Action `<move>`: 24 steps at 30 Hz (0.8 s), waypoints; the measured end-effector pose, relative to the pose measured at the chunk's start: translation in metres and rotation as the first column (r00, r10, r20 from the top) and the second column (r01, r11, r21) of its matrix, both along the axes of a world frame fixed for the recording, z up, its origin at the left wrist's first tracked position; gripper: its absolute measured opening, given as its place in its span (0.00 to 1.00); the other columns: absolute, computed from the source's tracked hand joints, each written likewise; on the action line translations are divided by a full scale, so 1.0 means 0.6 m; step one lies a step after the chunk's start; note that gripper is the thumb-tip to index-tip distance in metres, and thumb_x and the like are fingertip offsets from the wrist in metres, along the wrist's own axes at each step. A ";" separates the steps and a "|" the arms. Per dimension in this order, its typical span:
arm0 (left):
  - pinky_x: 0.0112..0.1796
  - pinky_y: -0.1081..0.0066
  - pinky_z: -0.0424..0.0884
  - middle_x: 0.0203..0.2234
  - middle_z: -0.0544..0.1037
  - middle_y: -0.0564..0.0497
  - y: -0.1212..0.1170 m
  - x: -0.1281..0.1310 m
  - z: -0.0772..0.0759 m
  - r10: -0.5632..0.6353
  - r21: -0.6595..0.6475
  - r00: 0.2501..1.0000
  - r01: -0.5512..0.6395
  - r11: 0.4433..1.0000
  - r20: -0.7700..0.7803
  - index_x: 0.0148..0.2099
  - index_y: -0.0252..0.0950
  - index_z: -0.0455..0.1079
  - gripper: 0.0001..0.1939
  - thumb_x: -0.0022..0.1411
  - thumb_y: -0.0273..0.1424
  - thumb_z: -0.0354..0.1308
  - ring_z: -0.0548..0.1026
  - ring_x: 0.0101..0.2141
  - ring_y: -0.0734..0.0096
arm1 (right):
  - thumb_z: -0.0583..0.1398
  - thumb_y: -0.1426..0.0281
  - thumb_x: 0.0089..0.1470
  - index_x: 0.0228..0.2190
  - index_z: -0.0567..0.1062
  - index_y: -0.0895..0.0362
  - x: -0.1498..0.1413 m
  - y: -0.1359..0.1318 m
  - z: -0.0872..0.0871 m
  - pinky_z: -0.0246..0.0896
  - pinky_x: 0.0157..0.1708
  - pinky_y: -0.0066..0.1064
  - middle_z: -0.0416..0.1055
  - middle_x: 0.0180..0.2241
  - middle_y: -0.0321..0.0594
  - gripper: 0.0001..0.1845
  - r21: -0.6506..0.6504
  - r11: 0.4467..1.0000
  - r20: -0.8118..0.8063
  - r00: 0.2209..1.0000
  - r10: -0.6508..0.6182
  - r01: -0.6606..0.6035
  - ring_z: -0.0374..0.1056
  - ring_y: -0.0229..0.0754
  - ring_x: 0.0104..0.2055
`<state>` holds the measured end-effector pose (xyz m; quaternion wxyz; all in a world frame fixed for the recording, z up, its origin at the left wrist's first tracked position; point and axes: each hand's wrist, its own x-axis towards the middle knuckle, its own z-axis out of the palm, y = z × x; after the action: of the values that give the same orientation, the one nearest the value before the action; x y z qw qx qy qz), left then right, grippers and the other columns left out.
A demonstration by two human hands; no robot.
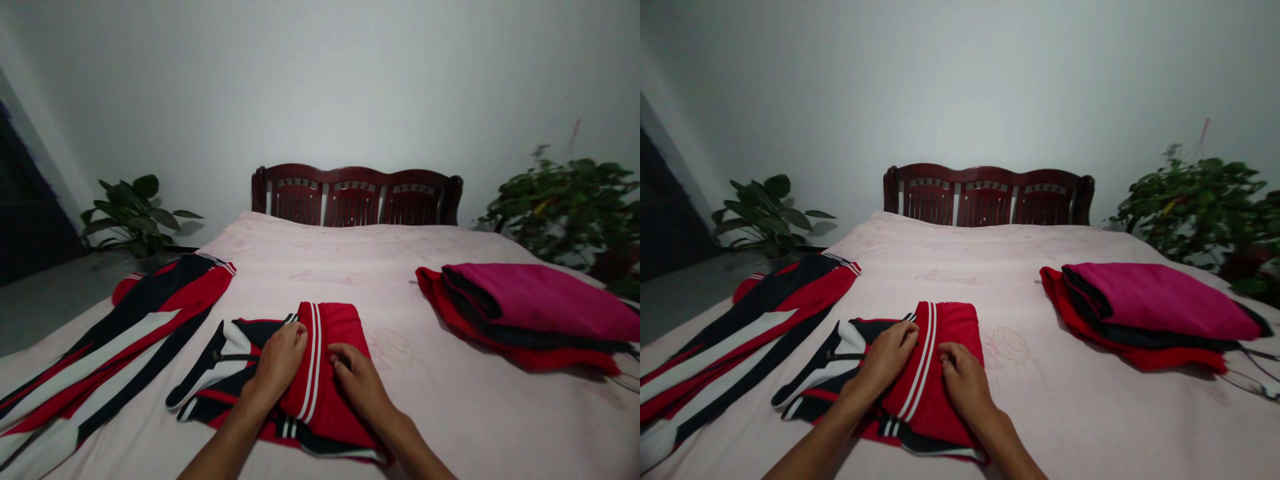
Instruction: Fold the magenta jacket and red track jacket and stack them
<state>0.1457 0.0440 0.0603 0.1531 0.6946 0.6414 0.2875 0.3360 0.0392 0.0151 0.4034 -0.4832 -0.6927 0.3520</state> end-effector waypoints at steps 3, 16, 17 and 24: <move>0.45 0.59 0.72 0.43 0.81 0.39 0.011 0.028 0.001 0.003 -0.176 0.968 -0.049 0.983 -0.252 0.47 0.34 0.72 0.15 0.68 0.38 0.50 0.79 0.45 0.52 | 0.53 0.73 0.55 0.42 0.78 0.55 -0.001 -0.005 -0.002 0.65 0.49 0.38 0.77 0.42 0.42 0.17 0.004 1.000 0.025 1.000 0.018 -0.019 0.72 0.45 0.45; 0.49 0.71 0.69 0.50 0.78 0.48 0.012 -0.017 -0.035 -0.015 -0.074 0.973 -0.002 0.997 -0.229 0.55 0.41 0.65 0.18 0.67 0.22 0.46 0.76 0.51 0.69 | 0.52 0.72 0.54 0.39 0.79 0.53 0.018 -0.013 -0.006 0.64 0.51 0.40 0.77 0.41 0.42 0.17 0.102 0.995 0.079 0.997 0.015 -0.023 0.71 0.47 0.47; 0.48 0.70 0.70 0.49 0.78 0.48 0.011 -0.019 -0.037 -0.019 -0.112 0.961 -0.012 0.994 -0.277 0.55 0.41 0.66 0.17 0.67 0.22 0.46 0.76 0.50 0.67 | 0.52 0.71 0.54 0.39 0.79 0.53 0.027 -0.009 -0.009 0.65 0.52 0.40 0.76 0.42 0.43 0.17 0.104 0.994 0.057 0.998 -0.021 0.015 0.71 0.47 0.47; 0.51 0.54 0.69 0.51 0.75 0.34 -0.011 0.030 0.000 -0.030 -0.118 0.891 -0.026 0.993 -0.454 0.50 0.31 0.74 0.21 0.67 0.20 0.41 0.73 0.52 0.49 | 0.59 0.64 0.51 0.50 0.74 0.57 0.084 0.031 -0.018 0.68 0.49 0.41 0.75 0.50 0.51 0.24 -0.370 0.889 -0.113 0.936 -0.333 0.271 0.72 0.51 0.51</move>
<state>0.1635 0.0374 0.0600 0.0409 0.7327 0.6749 0.0776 0.3863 0.0579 0.0044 0.4199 -0.6166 -0.4978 0.4423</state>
